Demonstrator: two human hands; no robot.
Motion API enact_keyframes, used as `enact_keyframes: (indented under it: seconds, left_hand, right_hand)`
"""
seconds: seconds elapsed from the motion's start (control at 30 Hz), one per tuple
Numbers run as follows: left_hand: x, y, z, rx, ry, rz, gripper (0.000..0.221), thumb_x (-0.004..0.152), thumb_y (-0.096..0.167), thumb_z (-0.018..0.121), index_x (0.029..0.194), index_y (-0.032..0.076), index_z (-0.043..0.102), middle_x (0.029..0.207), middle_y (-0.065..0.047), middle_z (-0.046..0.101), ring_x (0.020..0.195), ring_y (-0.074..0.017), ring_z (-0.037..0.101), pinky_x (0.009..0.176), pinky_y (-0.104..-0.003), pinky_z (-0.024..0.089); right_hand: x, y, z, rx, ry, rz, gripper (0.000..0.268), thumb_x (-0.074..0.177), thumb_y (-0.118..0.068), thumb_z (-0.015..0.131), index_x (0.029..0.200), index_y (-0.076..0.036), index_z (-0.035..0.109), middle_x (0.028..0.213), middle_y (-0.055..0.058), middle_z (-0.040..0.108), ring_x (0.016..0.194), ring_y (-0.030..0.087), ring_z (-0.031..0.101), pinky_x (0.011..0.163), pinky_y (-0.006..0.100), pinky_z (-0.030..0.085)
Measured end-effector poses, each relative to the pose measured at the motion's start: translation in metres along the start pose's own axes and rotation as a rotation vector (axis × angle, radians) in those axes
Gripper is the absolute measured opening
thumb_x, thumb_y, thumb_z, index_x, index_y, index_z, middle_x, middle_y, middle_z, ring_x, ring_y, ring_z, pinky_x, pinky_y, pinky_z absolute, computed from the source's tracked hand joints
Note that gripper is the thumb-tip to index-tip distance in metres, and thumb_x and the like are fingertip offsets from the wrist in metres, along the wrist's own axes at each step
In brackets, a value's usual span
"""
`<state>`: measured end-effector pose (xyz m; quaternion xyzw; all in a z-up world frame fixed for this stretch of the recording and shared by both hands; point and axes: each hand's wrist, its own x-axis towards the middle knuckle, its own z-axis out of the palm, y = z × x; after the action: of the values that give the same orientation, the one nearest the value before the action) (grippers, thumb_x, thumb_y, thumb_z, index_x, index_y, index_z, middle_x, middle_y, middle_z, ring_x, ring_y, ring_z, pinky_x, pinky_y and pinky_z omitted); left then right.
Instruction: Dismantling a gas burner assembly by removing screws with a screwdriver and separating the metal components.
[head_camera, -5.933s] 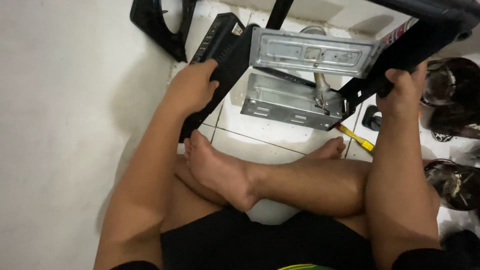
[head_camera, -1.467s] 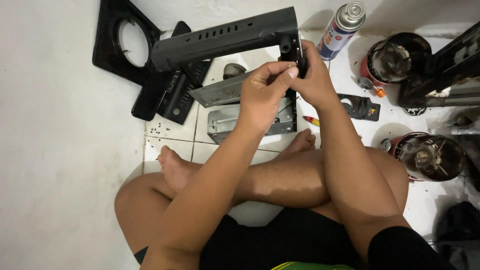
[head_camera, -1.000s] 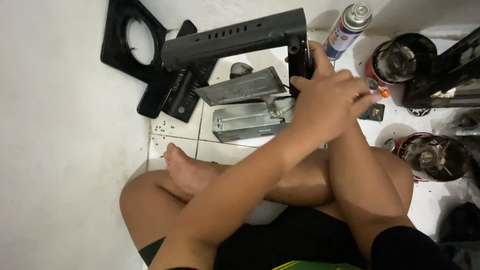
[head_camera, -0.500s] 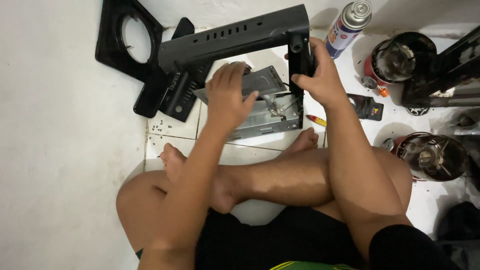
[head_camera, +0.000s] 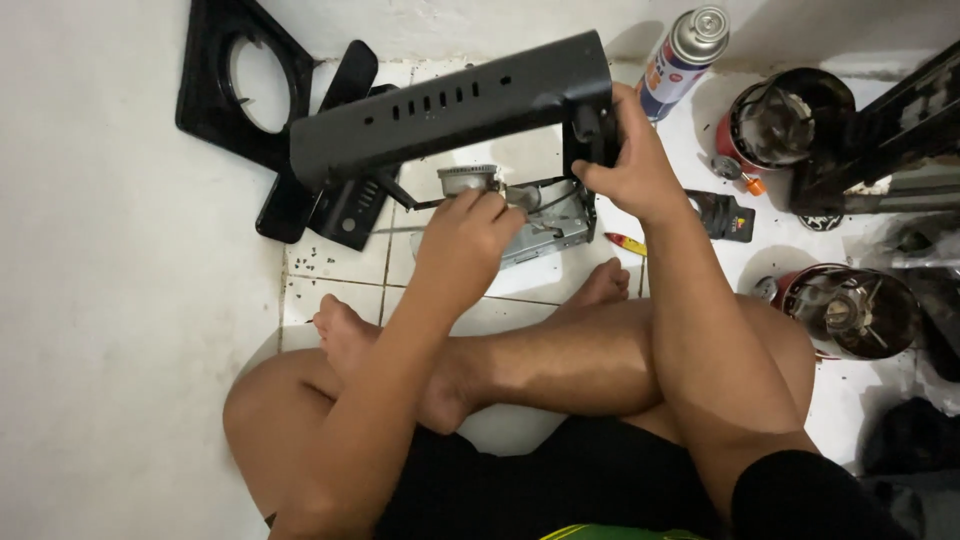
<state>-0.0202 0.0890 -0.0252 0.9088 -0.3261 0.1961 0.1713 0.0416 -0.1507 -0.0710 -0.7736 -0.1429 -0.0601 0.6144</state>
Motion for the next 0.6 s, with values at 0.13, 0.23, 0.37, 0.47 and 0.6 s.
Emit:
enact_keyframes:
  seconds: [0.13,0.23,0.37,0.47,0.6]
  left_hand:
    - [-0.011,0.000,0.004,0.022,-0.040,-0.019,0.024,0.083,0.009,0.065,0.106,0.013,0.069,0.097,-0.002,0.060,0.091,-0.0231,0.057,0.081,-0.038,0.050]
    - [-0.014,-0.002,0.007,0.073,-0.010,-0.054,0.025,0.084,0.010,0.065,0.108,0.014,0.070,0.096,-0.002,0.060,0.088,-0.0229,0.057,0.084,-0.037,0.050]
    - [-0.011,-0.013,0.011,-0.007,0.009,-0.082,0.020,0.085,0.010,0.069,0.105,0.007,0.071,0.095,-0.007,0.063,0.087,-0.0268,0.061,0.078,-0.040,0.051]
    - [-0.005,-0.019,0.009,-0.088,-0.019,-0.139,0.022,0.085,0.013,0.070,0.106,0.008,0.071,0.097,-0.009,0.066,0.089,-0.0293,0.064,0.078,-0.042,0.050]
    - [0.006,-0.030,0.014,-0.281,-0.051,-0.213,0.033,0.080,0.018,0.073,0.110,0.006,0.067,0.096,-0.010,0.071,0.087,-0.0317,0.067,0.078,-0.042,0.051]
  right_hand:
    - [0.001,-0.006,-0.004,0.017,-0.082,0.002,0.077,0.069,0.004,0.065,0.142,-0.002,0.041,0.129,0.018,0.056,0.118,0.031,0.053,0.106,0.043,0.043]
    - [-0.001,-0.015,-0.005,-0.003,-0.153,0.055,0.078,0.069,0.003,0.068,0.142,-0.004,0.042,0.130,0.015,0.058,0.119,0.029,0.054,0.105,0.040,0.041]
    - [0.000,-0.011,-0.004,0.076,-0.158,0.051,0.080,0.068,0.005,0.067,0.143,-0.004,0.042,0.136,0.017,0.055,0.125,0.030,0.051,0.109,0.042,0.039]
    - [0.000,-0.007,-0.004,0.058,-0.146,0.048,0.079,0.069,0.001,0.069,0.143,-0.004,0.041,0.137,0.017,0.055,0.125,0.031,0.051,0.109,0.044,0.040]
    - [0.000,-0.012,-0.003,0.019,-0.097,0.124,0.075,0.069,0.001,0.069,0.140,-0.008,0.045,0.128,0.012,0.060,0.120,0.028,0.057,0.107,0.042,0.043]
